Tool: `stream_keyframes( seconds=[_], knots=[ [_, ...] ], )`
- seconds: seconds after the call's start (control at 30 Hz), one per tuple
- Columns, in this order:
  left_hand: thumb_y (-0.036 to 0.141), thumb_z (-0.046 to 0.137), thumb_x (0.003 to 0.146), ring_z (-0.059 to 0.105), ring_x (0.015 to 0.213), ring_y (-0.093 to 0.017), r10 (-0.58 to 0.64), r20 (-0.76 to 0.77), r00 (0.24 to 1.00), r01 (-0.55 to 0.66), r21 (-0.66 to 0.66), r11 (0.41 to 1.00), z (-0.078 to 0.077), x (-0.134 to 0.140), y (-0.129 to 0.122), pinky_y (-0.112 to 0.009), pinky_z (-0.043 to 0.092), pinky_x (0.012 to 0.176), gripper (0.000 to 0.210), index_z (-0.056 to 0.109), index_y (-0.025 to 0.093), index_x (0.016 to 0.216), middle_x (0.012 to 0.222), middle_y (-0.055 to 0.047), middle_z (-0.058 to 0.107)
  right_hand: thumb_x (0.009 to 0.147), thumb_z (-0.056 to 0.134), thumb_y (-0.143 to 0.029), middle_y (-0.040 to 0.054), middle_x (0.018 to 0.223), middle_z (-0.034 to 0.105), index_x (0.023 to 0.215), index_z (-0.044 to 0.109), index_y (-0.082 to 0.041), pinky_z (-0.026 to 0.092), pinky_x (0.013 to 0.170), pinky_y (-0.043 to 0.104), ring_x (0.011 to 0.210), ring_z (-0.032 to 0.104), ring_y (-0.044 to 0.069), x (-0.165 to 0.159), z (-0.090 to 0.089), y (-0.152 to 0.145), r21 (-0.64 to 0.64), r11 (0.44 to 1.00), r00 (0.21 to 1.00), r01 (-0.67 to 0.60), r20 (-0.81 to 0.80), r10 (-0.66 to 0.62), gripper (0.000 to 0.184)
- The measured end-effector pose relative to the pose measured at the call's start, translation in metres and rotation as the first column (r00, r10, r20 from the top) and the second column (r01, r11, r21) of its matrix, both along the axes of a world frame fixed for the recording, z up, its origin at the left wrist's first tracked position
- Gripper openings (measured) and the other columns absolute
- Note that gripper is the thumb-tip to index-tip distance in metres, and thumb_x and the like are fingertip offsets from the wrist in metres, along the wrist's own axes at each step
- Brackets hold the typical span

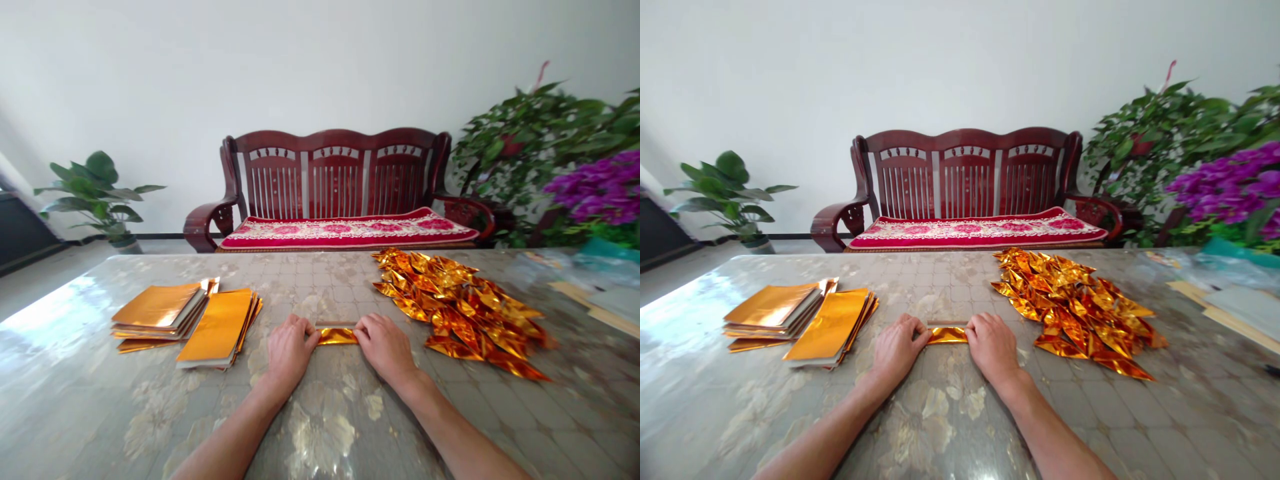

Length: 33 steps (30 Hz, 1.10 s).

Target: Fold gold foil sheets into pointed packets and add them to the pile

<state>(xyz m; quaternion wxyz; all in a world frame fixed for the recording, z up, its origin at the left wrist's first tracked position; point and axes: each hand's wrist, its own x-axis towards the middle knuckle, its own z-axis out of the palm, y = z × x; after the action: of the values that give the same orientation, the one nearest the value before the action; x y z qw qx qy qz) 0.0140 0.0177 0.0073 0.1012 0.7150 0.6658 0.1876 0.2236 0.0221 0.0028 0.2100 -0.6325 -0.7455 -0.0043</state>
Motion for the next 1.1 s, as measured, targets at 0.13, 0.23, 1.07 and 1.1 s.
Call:
stream_keyframes(
  seconds=[0.13,0.23,1.07,1.1],
  knots=[
    [0.039,0.061,0.09,0.062,0.084,-0.017,0.009,-0.026,1.0,-0.008,0.008,1.0,-0.001,0.0,0.0,-0.025,0.039,0.072,0.017,0.065,0.023,0.088,0.096,-0.001,0.065,0.088,0.057,-0.02,-0.0003,0.083,0.068,0.075,0.064,-0.024,0.032,0.069,0.029,0.083,0.057,0.018,0.0,0.0,0.0,0.003,1.0,1.0,-0.002,0.003,0.002,0.015],
    [0.035,0.063,0.089,0.061,0.088,-0.018,-0.024,-0.023,0.999,0.025,0.064,0.998,-0.002,0.0,0.0,-0.025,0.04,0.074,0.012,0.064,0.024,0.091,0.099,-0.001,0.063,0.088,0.057,-0.021,-0.0006,0.083,0.068,0.075,0.063,-0.024,0.031,0.068,0.029,0.084,0.057,0.018,0.0,0.0,0.0,0.006,1.0,1.0,0.0,0.003,0.0,0.015],
    [0.035,0.051,0.098,0.057,0.096,-0.021,-0.239,-0.176,0.955,0.267,0.157,0.951,-0.007,0.005,-0.007,-0.032,0.042,0.086,0.018,0.064,0.023,0.096,0.098,-0.004,0.064,0.09,0.056,-0.022,0.0005,0.087,0.069,0.079,0.064,-0.024,0.032,0.069,0.029,0.086,0.058,0.019,-0.001,0.002,-0.001,-0.011,1.0,0.999,0.009,0.046,-0.008,0.014],
    [0.034,0.05,0.098,0.057,0.096,-0.021,-0.246,-0.18,0.952,0.275,0.159,0.948,-0.007,0.005,-0.007,-0.033,0.042,0.085,0.018,0.064,0.023,0.097,0.098,-0.004,0.064,0.09,0.056,-0.022,0.0005,0.087,0.069,0.079,0.064,-0.024,0.032,0.069,0.03,0.086,0.058,0.019,-0.001,0.002,-0.001,-0.008,1.0,0.999,0.009,0.051,-0.008,0.014]
  ],
)
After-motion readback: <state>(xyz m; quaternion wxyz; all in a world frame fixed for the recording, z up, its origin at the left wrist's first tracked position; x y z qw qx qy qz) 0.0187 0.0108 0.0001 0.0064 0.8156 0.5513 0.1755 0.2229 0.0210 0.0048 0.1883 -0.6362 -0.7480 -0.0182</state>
